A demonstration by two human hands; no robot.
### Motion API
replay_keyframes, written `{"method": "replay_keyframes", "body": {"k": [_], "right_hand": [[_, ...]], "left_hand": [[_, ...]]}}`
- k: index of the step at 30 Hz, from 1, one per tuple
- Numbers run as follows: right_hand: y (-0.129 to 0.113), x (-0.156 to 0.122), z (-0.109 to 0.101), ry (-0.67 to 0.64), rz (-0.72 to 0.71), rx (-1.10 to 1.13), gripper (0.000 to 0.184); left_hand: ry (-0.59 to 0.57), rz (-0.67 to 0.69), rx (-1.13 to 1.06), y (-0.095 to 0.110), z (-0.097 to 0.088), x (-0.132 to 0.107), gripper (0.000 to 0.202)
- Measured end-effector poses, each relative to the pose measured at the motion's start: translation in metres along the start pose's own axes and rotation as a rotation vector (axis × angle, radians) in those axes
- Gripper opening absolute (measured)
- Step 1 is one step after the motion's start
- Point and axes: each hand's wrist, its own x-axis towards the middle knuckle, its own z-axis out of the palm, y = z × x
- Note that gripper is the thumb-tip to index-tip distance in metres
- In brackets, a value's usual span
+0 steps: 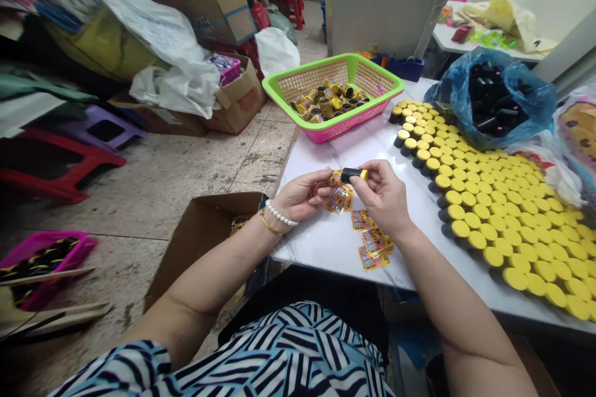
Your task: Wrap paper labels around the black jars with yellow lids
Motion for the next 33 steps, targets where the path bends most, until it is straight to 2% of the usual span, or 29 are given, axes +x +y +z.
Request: {"method": "replay_keyframes", "body": {"k": [8, 14, 17, 23, 26, 29, 33], "right_hand": [[-0.005, -0.005, -0.004, -0.026, -0.168, -0.321, 0.028], [-0.008, -0.006, -0.003, -0.027, -0.179, -0.306, 0.027], [-0.013, -0.003, -0.004, -0.023, -0.159, -0.195, 0.027], [-0.013, 0.006, -0.01, -0.059, -0.02, 0.085, 0.02], [-0.009, 0.007, -0.008, -0.069, 0.112, 0.089, 0.024], [-0.009, 0.006, -0.005, -0.037, 0.227, 0.072, 0.027], [-0.012, 0.002, -0.001, -0.063, 0.264, 0.123, 0.029]], "left_hand": [[0.002, -0.004, -0.043, 0.002, 0.002, -0.002, 0.014], [0.026, -0.013, -0.032, 0.003, 0.004, -0.005, 0.016], [-0.013, -0.008, -0.029, 0.003, 0.002, -0.004, 0.016], [-0.013, 0.009, -0.028, 0.005, 0.002, -0.004, 0.011], [-0.009, 0.013, 0.016, 0.003, 0.003, -0.005, 0.011], [-0.014, 0.062, 0.154, 0.0, 0.002, -0.005, 0.016], [-0.015, 0.154, 0.319, -0.001, -0.002, -0.005, 0.027]]}}
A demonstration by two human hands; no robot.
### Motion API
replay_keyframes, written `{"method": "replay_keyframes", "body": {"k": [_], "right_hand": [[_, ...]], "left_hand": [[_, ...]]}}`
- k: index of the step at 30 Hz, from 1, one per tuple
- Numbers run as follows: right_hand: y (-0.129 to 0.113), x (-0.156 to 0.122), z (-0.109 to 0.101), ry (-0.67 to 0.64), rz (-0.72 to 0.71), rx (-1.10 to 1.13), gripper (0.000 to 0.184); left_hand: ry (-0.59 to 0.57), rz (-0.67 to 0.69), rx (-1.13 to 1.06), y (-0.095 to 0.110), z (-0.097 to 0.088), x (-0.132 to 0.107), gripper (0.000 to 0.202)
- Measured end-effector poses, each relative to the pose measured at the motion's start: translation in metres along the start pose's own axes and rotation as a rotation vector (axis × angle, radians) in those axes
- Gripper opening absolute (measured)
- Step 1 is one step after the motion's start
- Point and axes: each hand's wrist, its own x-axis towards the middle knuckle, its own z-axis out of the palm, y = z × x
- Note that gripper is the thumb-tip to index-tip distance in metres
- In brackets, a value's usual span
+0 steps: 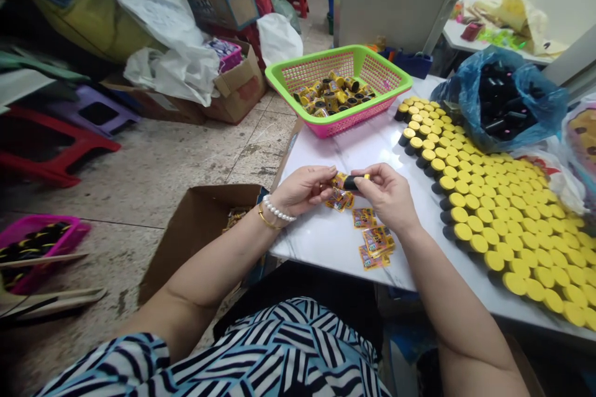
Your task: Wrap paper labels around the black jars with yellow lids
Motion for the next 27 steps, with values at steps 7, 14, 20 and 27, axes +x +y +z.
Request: {"method": "replay_keyframes", "body": {"k": [7, 14, 20, 27], "right_hand": [[0.004, -0.004, 0.003, 0.045, -0.229, -0.147, 0.03], [0.008, 0.005, -0.001, 0.111, -0.032, 0.04, 0.034], [0.011, 0.005, 0.003, 0.172, -0.109, -0.023, 0.035], [0.005, 0.003, -0.004, 0.13, -0.275, -0.059, 0.034]], "left_hand": [[-0.024, 0.023, 0.021, 0.003, -0.002, 0.0, 0.028], [-0.055, 0.033, 0.048, 0.003, -0.003, 0.0, 0.028], [0.011, 0.055, 0.093, 0.002, -0.002, 0.0, 0.03], [0.136, 0.392, 0.148, 0.002, 0.004, -0.001, 0.052]]}}
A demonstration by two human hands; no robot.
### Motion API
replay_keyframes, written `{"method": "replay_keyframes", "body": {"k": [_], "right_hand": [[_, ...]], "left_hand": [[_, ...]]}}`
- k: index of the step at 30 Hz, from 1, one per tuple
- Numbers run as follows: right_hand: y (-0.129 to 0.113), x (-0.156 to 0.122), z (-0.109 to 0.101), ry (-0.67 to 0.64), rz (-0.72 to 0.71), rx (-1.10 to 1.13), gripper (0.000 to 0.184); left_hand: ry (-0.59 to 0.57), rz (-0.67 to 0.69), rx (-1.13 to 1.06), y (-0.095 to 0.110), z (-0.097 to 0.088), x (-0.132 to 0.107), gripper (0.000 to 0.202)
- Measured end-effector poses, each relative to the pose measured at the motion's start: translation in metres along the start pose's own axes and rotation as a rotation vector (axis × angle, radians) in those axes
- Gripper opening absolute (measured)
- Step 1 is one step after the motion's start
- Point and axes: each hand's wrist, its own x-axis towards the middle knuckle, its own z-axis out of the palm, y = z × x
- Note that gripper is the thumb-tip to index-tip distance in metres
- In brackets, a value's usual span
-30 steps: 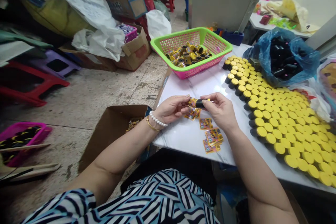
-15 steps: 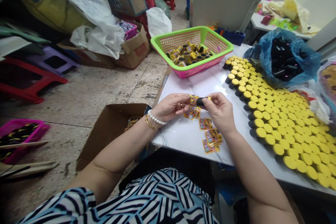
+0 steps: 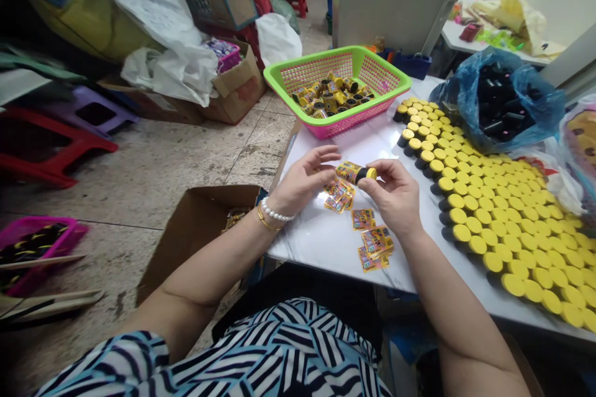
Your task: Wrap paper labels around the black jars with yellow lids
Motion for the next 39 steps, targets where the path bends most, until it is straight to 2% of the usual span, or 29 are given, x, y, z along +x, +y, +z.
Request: {"method": "replay_keyframes", "body": {"k": [2, 3, 5, 7, 10, 13, 15, 18, 20, 23, 26, 32, 34, 36, 39], "right_hand": [[-0.001, 0.002, -0.004, -0.024, -0.005, 0.015, 0.037], [-0.002, 0.004, -0.006, -0.032, -0.011, 0.014, 0.038], [-0.005, 0.006, -0.011, -0.041, -0.037, -0.011, 0.039], [-0.008, 0.009, -0.016, -0.041, -0.085, -0.048, 0.04], [-0.013, 0.013, -0.023, 0.013, -0.194, -0.076, 0.04], [-0.012, 0.015, -0.027, 0.065, -0.308, -0.124, 0.036], [-0.007, 0.019, -0.03, 0.061, -0.367, -0.205, 0.032], [0.003, 0.027, -0.034, 0.053, -0.417, -0.377, 0.029], [0.009, 0.027, -0.035, 0.032, -0.42, -0.453, 0.031], [0.012, 0.024, -0.033, 0.014, -0.386, -0.455, 0.035], [0.009, 0.022, -0.031, 0.051, -0.363, -0.453, 0.028], [0.007, 0.022, -0.031, 0.027, -0.53, -0.586, 0.018], [0.012, 0.021, -0.027, 0.033, -0.464, -0.522, 0.015], [0.02, 0.021, -0.022, 0.053, -0.306, -0.361, 0.017], [0.032, 0.024, -0.017, 0.065, -0.082, -0.102, 0.028]], "left_hand": [[-0.167, -0.083, -0.036, 0.003, 0.006, -0.002, 0.067], [-0.226, -0.128, -0.05, 0.006, 0.01, -0.003, 0.067], [-0.283, -0.189, -0.044, 0.013, 0.018, 0.0, 0.054], [-0.296, -0.194, 0.003, 0.023, 0.028, 0.008, 0.041], [-0.378, -0.159, 0.087, 0.034, 0.045, 0.027, 0.038], [-0.481, -0.133, 0.154, 0.029, 0.059, 0.043, 0.035], [-0.454, -0.175, 0.131, 0.018, 0.059, 0.052, 0.037], [-0.353, -0.321, 0.01, 0.0, 0.048, 0.063, 0.049], [-0.301, -0.327, -0.03, -0.007, 0.038, 0.067, 0.051], [-0.236, -0.274, -0.028, -0.008, 0.029, 0.069, 0.046], [-0.24, -0.231, 0.022, -0.004, 0.027, 0.068, 0.047], [-0.314, -0.213, 0.145, -0.008, 0.025, 0.07, 0.049], [-0.33, -0.173, 0.133, -0.014, 0.024, 0.072, 0.044], [-0.355, -0.108, 0.128, -0.02, 0.024, 0.074, 0.041], [-0.381, -0.061, 0.147, -0.022, 0.025, 0.074, 0.041]]}}
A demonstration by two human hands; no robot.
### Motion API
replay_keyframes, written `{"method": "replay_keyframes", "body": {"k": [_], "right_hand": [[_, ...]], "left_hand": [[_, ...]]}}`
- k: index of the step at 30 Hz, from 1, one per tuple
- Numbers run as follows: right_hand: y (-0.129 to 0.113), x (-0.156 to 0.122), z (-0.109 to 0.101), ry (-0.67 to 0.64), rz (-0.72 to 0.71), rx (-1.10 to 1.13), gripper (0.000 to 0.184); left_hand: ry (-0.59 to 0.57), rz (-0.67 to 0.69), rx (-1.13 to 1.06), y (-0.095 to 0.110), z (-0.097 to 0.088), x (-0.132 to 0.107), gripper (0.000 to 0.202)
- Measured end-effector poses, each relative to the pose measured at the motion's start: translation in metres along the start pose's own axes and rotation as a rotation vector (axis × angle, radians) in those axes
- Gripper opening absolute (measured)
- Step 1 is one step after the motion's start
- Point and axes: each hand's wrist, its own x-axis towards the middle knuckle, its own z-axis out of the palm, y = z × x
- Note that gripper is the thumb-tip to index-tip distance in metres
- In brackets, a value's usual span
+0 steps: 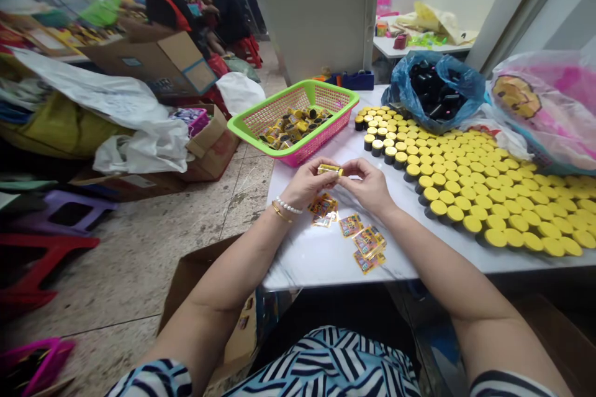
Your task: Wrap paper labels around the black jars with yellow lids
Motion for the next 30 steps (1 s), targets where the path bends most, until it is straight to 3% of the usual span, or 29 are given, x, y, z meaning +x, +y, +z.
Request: {"method": "replay_keyframes", "body": {"k": [2, 4, 8, 12, 14, 17, 20, 22, 28, 30], "right_hand": [[0.004, 0.001, 0.0, 0.015, 0.044, 0.066, 0.032], [0.003, 0.002, -0.003, 0.027, -0.01, 0.032, 0.031], [-0.002, -0.001, -0.005, 0.019, -0.097, -0.077, 0.028], [-0.003, -0.003, 0.003, 0.083, 0.043, 0.03, 0.033], [-0.003, -0.003, 0.005, 0.088, 0.123, 0.099, 0.036], [-0.005, 0.0, 0.002, -0.022, 0.217, 0.193, 0.041], [-0.006, 0.003, -0.006, -0.191, 0.222, 0.225, 0.047], [-0.005, 0.003, -0.009, -0.225, 0.208, 0.226, 0.046], [-0.007, 0.001, -0.005, -0.038, 0.122, 0.267, 0.026], [-0.01, 0.001, -0.005, -0.042, 0.136, 0.273, 0.025]], "left_hand": [[0.009, -0.045, -0.028, 0.002, 0.0, -0.001, 0.048], [0.038, -0.106, -0.068, 0.004, 0.0, -0.002, 0.056], [0.082, -0.09, -0.074, 0.004, 0.0, -0.002, 0.048], [0.041, 0.03, -0.002, 0.001, 0.006, -0.003, 0.044], [0.047, 0.021, 0.01, 0.0, 0.009, -0.004, 0.047], [0.06, -0.106, -0.022, -0.001, 0.011, -0.004, 0.052], [0.041, -0.226, -0.061, -0.005, 0.011, -0.003, 0.059], [0.045, -0.255, -0.087, -0.007, 0.011, -0.002, 0.06], [0.028, -0.309, -0.238, 0.0, 0.011, -0.003, 0.051], [0.006, -0.32, -0.26, 0.003, 0.01, -0.004, 0.043]]}}
